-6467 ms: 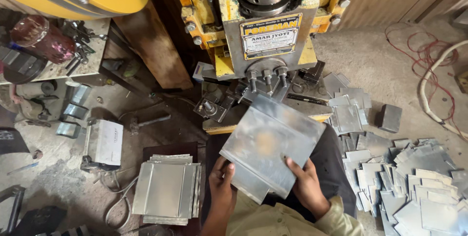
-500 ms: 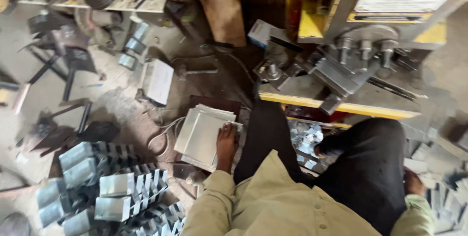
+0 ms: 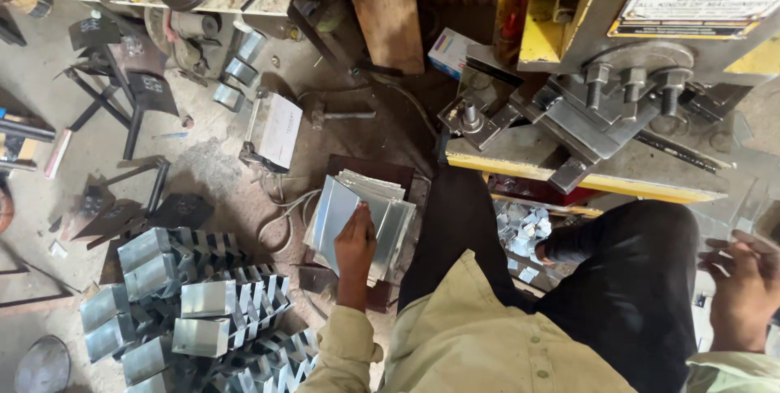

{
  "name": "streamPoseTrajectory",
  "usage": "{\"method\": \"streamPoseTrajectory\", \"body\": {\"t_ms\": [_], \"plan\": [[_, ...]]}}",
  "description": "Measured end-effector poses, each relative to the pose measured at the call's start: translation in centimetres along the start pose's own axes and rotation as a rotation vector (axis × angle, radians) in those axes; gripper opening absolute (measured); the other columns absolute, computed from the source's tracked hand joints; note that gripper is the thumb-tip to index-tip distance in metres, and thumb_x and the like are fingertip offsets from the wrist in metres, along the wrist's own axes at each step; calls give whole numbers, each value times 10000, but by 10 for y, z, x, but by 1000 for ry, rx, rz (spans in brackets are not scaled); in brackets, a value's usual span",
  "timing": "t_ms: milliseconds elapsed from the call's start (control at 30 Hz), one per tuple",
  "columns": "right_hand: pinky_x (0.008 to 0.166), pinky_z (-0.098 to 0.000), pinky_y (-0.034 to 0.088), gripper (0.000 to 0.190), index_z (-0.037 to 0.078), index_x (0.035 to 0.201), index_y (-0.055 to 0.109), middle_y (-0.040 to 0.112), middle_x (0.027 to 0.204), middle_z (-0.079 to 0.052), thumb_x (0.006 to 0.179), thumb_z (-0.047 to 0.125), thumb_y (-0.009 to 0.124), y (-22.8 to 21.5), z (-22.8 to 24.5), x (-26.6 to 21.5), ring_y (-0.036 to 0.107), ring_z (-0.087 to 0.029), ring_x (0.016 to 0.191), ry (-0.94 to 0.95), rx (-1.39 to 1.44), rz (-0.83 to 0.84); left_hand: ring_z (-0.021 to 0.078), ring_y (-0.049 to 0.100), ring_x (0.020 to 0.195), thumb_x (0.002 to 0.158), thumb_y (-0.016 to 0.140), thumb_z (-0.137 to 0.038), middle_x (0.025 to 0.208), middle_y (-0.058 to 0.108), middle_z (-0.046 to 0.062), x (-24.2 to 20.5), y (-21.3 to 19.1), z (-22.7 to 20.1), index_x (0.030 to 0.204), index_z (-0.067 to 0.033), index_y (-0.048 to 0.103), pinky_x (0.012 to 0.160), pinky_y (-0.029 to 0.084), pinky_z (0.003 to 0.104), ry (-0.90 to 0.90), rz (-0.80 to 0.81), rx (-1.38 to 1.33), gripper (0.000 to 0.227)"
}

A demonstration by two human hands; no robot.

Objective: The person operates a yellow industrial press machine to process rectangular metal sheets. They repeatedly pick up sheets from a stack, place them into the machine's mold, and remove the processed pieces.

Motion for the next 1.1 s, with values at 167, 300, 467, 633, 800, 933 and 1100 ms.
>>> {"method": "streamPoseTrajectory", "body": {"t_ms": [167,300,467,633,800,933,1100], "plan": [[883,-362,565,81,18,1239,557,673,1069,-149,1176,55,522,58,0,-1,683,-220,923,60,115,48,274,772,895,893,748,-74,1016,788,94,19,9,-5,1099,-104,704,740,620,390,-133,84,13,212],[867,-358,565,125,-5,1244,583,686,1070,-155,1163,77,532,111,12,-16,677,-225,957,109,146,141,378,672,1042,850,823,-248,1151,706,185,3,44,11,1350,-79,590,873,557,468,-393,257,-5,576],[788,-385,552,248,-29,1287,595,684,1076,-178,1093,111,533,194,10,-59,678,-256,857,256,127,316,451,479,1341,770,839,-302,1496,476,241,-33,57,80,1549,-49,330,1047,475,560,-536,236,162,964],[764,-395,570,357,-9,1299,614,729,1069,-151,1005,180,538,282,-31,-119,679,-247,861,572,-70,642,431,451,1354,723,875,-490,1505,455,162,-76,56,166,1529,-110,336,1017,452,663,-1094,485,282,1041],[814,-343,573,373,43,1281,659,749,1085,-101,1003,274,565,315,-87,-170,708,-188,930,615,-251,993,435,476,1322,690,896,-545,1447,499,172,-78,59,175,1428,-98,456,1005,469,641,-1069,493,387,968],[789,-332,562,372,69,1285,666,757,1100,-83,1003,289,563,304,-104,-165,686,-179,911,626,-250,1005,416,575,1208,679,926,-427,1277,596,231,-72,56,192,1323,-36,560,957,524,543,-1017,361,422,838],[794,-334,557,355,65,1269,654,763,1086,-85,1001,276,556,280,-81,-133,693,-179,908,667,-257,794,415,654,1010,681,922,-232,1040,708,190,-60,38,199,1092,-67,707,883,523,532,-862,161,224,492]]}}
Point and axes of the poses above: each hand's wrist, its own x-axis towards the middle knuckle, its own y-axis out of the palm, z = x × y, the point moved 8 cm from there along x, towards the middle knuckle
